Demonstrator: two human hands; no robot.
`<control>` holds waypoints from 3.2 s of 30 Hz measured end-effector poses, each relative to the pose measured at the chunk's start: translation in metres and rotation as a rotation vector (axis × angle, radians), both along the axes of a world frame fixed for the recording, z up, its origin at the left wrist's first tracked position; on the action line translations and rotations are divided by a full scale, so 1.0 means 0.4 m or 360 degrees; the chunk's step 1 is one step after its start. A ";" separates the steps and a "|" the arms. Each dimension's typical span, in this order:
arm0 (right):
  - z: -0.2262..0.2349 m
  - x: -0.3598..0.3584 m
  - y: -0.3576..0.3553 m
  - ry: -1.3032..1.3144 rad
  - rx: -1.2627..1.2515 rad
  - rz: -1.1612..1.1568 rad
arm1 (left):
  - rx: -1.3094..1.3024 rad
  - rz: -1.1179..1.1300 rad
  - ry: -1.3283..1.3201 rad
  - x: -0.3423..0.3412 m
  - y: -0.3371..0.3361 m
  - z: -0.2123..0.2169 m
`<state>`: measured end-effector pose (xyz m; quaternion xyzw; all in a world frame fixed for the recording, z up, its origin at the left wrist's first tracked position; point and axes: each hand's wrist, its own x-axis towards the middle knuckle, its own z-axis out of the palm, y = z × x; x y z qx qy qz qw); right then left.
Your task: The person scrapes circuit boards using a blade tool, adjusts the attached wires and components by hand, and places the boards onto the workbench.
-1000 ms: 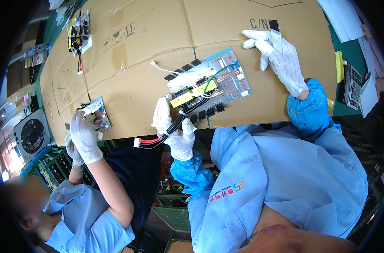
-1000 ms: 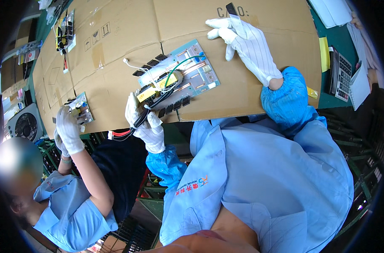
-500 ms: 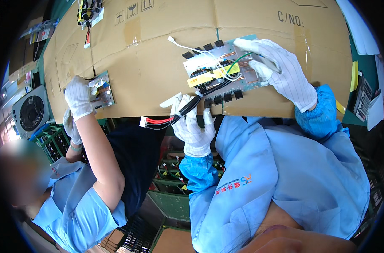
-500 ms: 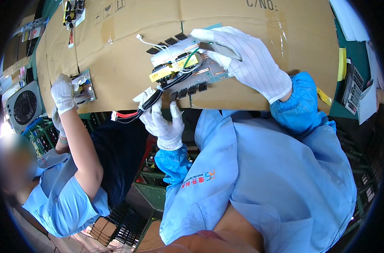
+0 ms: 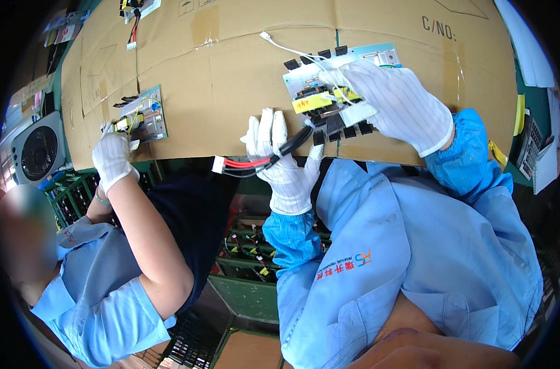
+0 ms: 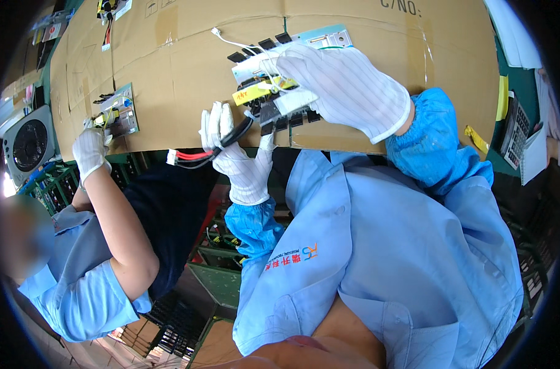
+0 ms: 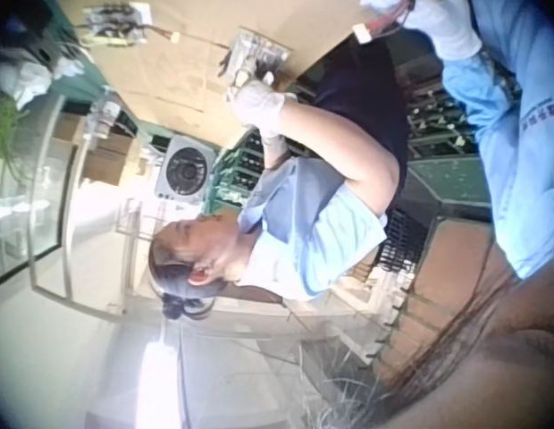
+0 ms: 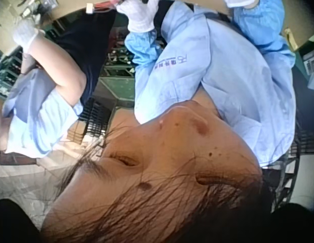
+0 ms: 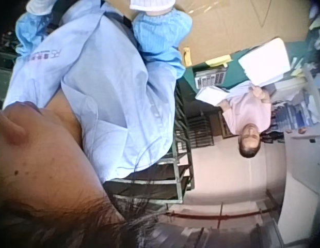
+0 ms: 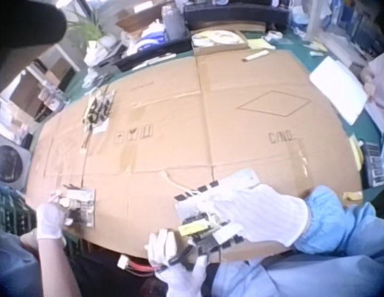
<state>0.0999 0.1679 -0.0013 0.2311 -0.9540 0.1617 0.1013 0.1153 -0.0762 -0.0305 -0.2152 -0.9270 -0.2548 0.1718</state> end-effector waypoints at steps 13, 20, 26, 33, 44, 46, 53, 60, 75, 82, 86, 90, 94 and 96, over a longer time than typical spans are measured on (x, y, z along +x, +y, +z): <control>0.013 -0.045 0.001 0.0079 -0.0149 0.0102 | 0.1144 -0.0244 -0.0472 -0.036 0.000 0.060; 0.012 -0.040 0.004 0.0015 -0.0294 0.0152 | 0.0536 -0.0723 -0.0598 -0.118 -0.048 0.106; -0.025 -0.023 0.032 0.0309 -0.0219 0.0327 | 0.1109 -0.0284 -0.0349 -0.119 -0.006 0.072; 0.012 -0.021 0.014 0.0201 -0.0183 0.0296 | 0.1979 -0.0307 -0.1502 -0.145 0.062 0.137; 0.054 0.176 0.107 -0.0157 -0.0837 -0.0090 | 0.2005 -0.0325 -0.1056 -0.151 0.076 0.115; 0.076 0.137 0.054 -0.0089 -0.0404 0.0282 | 0.1967 -0.0176 -0.1073 -0.147 0.084 0.127; 0.044 0.160 -0.041 -0.0235 -0.0299 0.0163 | 0.1879 -0.0390 -0.0921 -0.150 0.075 0.106; 0.065 0.149 -0.056 -0.0342 -0.0191 0.0156 | 0.2119 -0.0541 -0.1148 -0.184 0.058 0.041; 0.011 0.176 -0.146 -0.0292 -0.0197 0.0216 | 0.2120 -0.0479 -0.1131 -0.163 0.062 0.046; 0.035 0.195 -0.098 -0.0464 -0.0272 0.0428 | 0.2107 -0.0464 -0.1114 -0.158 0.065 0.059; 0.038 0.214 -0.060 -0.0318 -0.0304 0.0423 | 0.2049 -0.0520 -0.1144 -0.175 0.056 0.030; 0.065 0.217 -0.016 -0.0622 -0.0111 0.0041 | 0.2220 -0.0571 -0.1123 -0.161 0.060 0.056; 0.009 0.161 0.028 -0.0349 -0.0608 -0.0635 | 0.2256 -0.0264 -0.1207 -0.138 0.095 0.116; 0.019 0.123 0.039 -0.0446 -0.0716 -0.0625 | 0.2293 -0.0292 -0.1199 -0.129 0.083 0.101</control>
